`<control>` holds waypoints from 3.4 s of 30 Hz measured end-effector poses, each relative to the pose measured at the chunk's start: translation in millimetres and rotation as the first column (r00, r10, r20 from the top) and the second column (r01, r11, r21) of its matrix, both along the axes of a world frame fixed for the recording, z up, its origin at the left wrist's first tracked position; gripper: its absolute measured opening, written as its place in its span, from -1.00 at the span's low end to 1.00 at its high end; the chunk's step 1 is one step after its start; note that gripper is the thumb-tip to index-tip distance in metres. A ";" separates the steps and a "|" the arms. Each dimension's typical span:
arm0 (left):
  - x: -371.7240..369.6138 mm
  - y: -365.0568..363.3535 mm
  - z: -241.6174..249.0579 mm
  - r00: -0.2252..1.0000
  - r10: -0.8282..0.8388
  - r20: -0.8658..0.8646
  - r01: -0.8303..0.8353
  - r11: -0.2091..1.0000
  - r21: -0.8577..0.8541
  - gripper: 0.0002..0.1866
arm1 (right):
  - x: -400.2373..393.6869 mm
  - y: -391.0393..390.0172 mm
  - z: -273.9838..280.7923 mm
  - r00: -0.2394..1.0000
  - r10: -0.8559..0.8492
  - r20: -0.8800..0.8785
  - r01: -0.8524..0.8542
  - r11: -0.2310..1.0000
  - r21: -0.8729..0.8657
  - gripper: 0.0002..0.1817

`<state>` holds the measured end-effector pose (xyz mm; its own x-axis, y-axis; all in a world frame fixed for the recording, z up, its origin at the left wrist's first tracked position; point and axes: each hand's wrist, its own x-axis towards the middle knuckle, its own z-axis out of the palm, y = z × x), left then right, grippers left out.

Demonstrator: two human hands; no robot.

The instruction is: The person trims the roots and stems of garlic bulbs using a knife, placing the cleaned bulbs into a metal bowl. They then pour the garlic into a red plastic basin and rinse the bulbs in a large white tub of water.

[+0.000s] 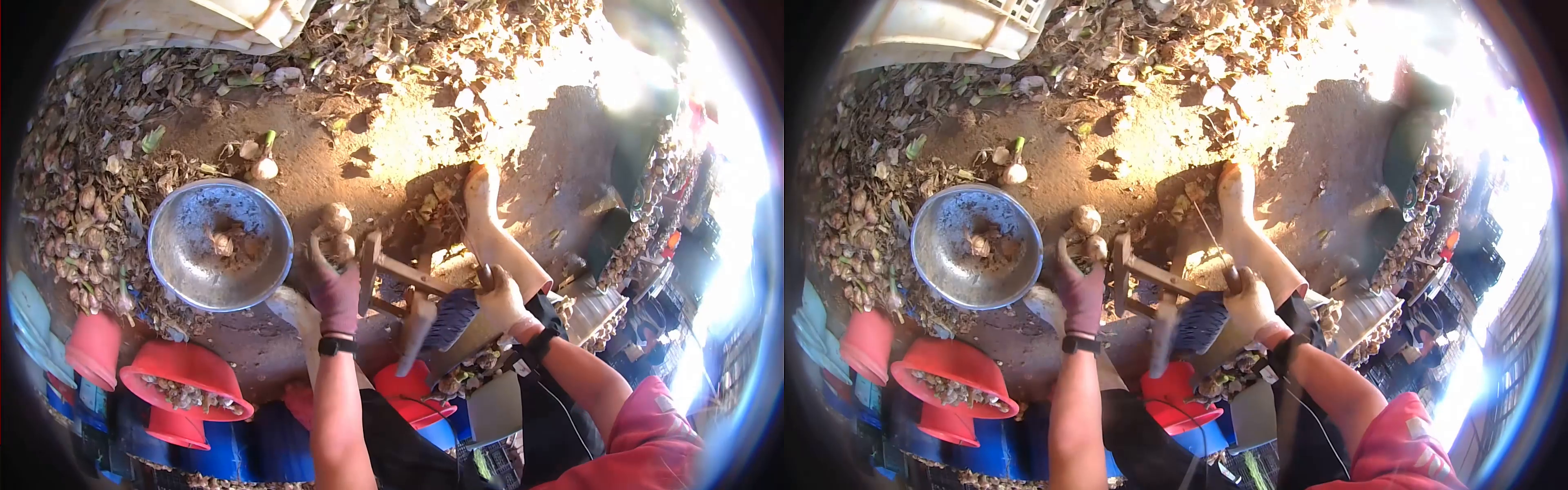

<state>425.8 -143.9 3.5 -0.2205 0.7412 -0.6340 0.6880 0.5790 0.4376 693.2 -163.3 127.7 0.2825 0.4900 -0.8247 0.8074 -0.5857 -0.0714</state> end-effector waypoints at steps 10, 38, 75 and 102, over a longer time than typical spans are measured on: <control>25.6 52.9 -42.9 0.956 0.286 -0.067 -0.291 0.895 -0.337 -0.11 | 7.3 -6.4 -44.2 0.981 -0.194 -0.006 0.194 0.979 0.056 -0.66; -60.2 22.6 131.6 -0.199 0.578 0.791 -0.726 0.456 -0.515 -0.40 | 16.2 -9.9 -52.3 0.992 -0.123 -0.022 0.124 0.992 0.015 -0.68; -153.6 50.5 79.9 0.787 0.617 -0.032 -0.592 0.768 0.247 -0.22 | -59.0 57.9 -22.3 0.947 -0.075 -0.313 0.180 0.930 0.322 -0.81; -222.3 -13.1 59.6 0.355 0.733 0.580 -0.879 0.473 -0.059 -0.51 | -384.7 228.1 116.6 0.530 0.751 -0.393 -0.748 0.633 0.200 -0.64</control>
<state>203.6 -156.9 63.1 -0.5285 0.4989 -0.6868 -0.4039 0.5639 0.7204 308.5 64.8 244.3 -0.5460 0.3674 -0.7529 0.8376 0.2221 -0.4990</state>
